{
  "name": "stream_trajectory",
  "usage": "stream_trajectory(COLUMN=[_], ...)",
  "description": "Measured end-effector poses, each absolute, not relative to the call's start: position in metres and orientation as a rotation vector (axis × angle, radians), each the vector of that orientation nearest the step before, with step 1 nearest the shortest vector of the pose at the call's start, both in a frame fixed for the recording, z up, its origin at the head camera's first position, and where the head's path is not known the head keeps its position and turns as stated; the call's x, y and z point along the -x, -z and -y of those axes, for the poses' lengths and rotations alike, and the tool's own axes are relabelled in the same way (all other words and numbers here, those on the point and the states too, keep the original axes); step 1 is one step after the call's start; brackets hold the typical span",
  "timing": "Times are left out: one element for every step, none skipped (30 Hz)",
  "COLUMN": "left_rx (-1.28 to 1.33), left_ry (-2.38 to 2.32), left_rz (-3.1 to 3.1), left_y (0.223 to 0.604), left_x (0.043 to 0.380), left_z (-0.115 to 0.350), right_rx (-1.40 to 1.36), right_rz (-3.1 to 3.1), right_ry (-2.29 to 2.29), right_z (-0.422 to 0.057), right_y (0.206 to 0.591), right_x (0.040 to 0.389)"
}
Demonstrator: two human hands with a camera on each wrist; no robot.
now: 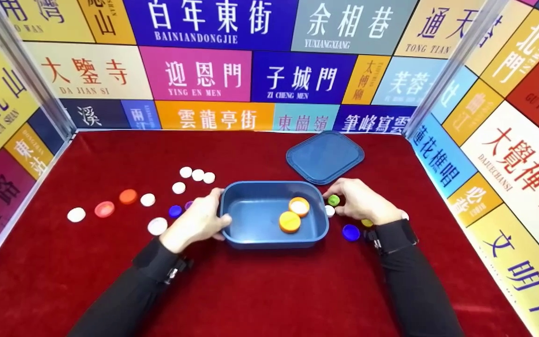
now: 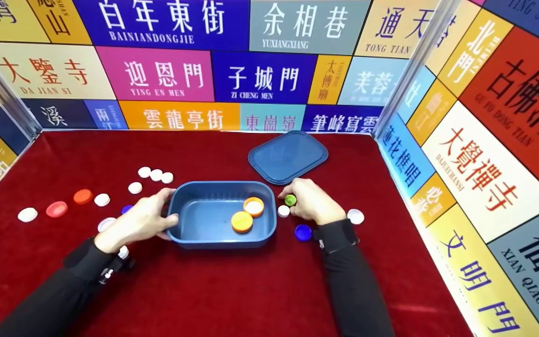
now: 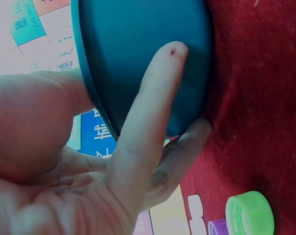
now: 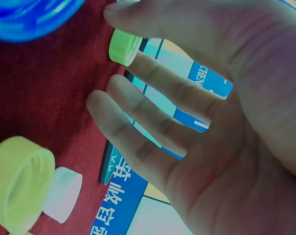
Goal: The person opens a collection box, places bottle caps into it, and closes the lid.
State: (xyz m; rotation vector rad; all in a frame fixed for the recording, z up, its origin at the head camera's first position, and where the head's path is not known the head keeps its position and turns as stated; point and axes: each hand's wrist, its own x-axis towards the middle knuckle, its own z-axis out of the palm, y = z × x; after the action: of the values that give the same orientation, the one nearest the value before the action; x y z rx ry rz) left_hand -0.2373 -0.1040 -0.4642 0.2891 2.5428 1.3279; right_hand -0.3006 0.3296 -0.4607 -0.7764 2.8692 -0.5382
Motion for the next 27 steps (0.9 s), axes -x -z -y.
stream_trajectory(left_rx=[-0.285, -0.285, -0.284, -0.284, -0.282, -0.282, -0.282, -0.285, -0.284, -0.283, -0.280, -0.278, -0.279, -0.276, -0.276, -0.278, -0.281, -0.284, -0.288, -0.286, -0.288, -0.285, -0.288, -0.287, -0.288, -0.289, -0.291], left_ry=[-1.330, -1.330, -1.332, -1.333, -1.333, -1.332, -1.328, -1.325, -1.324, -1.322, -1.319, -1.317, -1.316, -1.316, -1.318, -1.320, -1.322, -1.324, -1.326, -1.331, -1.334, -1.336, -1.337, -1.342, -1.345, -1.349, -1.351], left_rz=[-2.539, -2.537, -2.534, -2.532, -2.532, -2.532, -2.533, -2.535, -2.536, -2.539, -2.542, -2.544, -2.546, -2.546, -2.545, -2.543, -2.540, -2.539, -2.538, -2.536, -2.538, -2.539, -2.540, -2.539, -2.538, -2.535, -2.534], left_y=[0.4642, 0.4645, 0.4644, 0.4646, 0.4647, 0.4649, 0.4652, 0.4653, 0.4653, 0.4654, 0.4656, 0.4657, 0.4656, 0.4656, 0.4657, 0.4659, 0.4661, 0.4661, 0.4661, 0.4661, 0.4660, 0.4659, 0.4657, 0.4656, 0.4657, 0.4657, 0.4657], left_x=[0.2372, 0.2374, 0.2373, 0.2374, 0.2374, 0.2375, 0.2376, 0.2377, 0.2377, 0.2378, 0.2380, 0.2380, 0.2382, 0.2383, 0.2384, 0.2385, 0.2385, 0.2385, 0.2386, 0.2385, 0.2385, 0.2385, 0.2385, 0.2385, 0.2385, 0.2383, 0.2384], left_z=[0.1041, 0.1044, 0.1046, 0.1049, 0.1049, 0.1048, 0.1047, 0.1047, 0.1043, 0.1039, 0.1032, 0.1024, 0.1024, 0.1022, 0.1020, 0.1017, 0.1015, 0.1015, 0.1017, 0.1019, 0.1023, 0.1027, 0.1031, 0.1035, 0.1039, 0.1041, 0.1044], right_rx=[0.778, 0.778, 0.777, 0.778, 0.782, 0.779, 0.778, 0.771, 0.767, 0.761, 0.758, 0.746, 0.753, 0.751, 0.760, 0.761, 0.767, 0.764, 0.762, 0.751, 0.749, 0.737, 0.725, 0.712, 0.702, 0.694, 0.688], right_rz=[-2.872, -2.875, -2.878, -2.881, -2.884, -2.885, -2.889, -2.892, -2.894, -2.896, -2.898, -2.899, -2.901, -2.902, -2.903, -2.905, -2.907, -2.909, -2.911, -2.914, -2.915, -2.915, -2.916, -2.918, -2.918, -2.922, -2.927], right_ry=[0.536, 0.535, 0.533, 0.532, 0.531, 0.532, 0.529, 0.529, 0.526, 0.525, 0.523, 0.524, 0.523, 0.524, 0.523, 0.525, 0.525, 0.526, 0.527, 0.528, 0.530, 0.536, 0.544, 0.552, 0.560, 0.563, 0.568], right_z=[-0.3290, -0.3282, -0.3274, -0.3267, -0.3258, -0.3253, -0.3248, -0.3244, -0.3244, -0.3245, -0.3249, -0.3257, -0.3259, -0.3261, -0.3265, -0.3270, -0.3272, -0.3273, -0.3273, -0.3271, -0.3268, -0.3265, -0.3260, -0.3259, -0.3258, -0.3257, -0.3258], right_y=[0.4615, 0.4622, 0.4630, 0.4637, 0.4642, 0.4645, 0.4648, 0.4648, 0.4647, 0.4646, 0.4645, 0.4645, 0.4644, 0.4644, 0.4646, 0.4650, 0.4655, 0.4660, 0.4661, 0.4662, 0.4659, 0.4652, 0.4644, 0.4634, 0.4617, 0.4599, 0.4577], right_x=[0.3010, 0.3015, 0.3018, 0.3021, 0.3022, 0.3022, 0.3023, 0.3022, 0.3022, 0.3021, 0.3020, 0.3020, 0.3025, 0.3029, 0.3033, 0.3035, 0.3038, 0.3040, 0.3038, 0.3038, 0.3036, 0.3033, 0.3031, 0.3029, 0.3025, 0.3023, 0.3020])
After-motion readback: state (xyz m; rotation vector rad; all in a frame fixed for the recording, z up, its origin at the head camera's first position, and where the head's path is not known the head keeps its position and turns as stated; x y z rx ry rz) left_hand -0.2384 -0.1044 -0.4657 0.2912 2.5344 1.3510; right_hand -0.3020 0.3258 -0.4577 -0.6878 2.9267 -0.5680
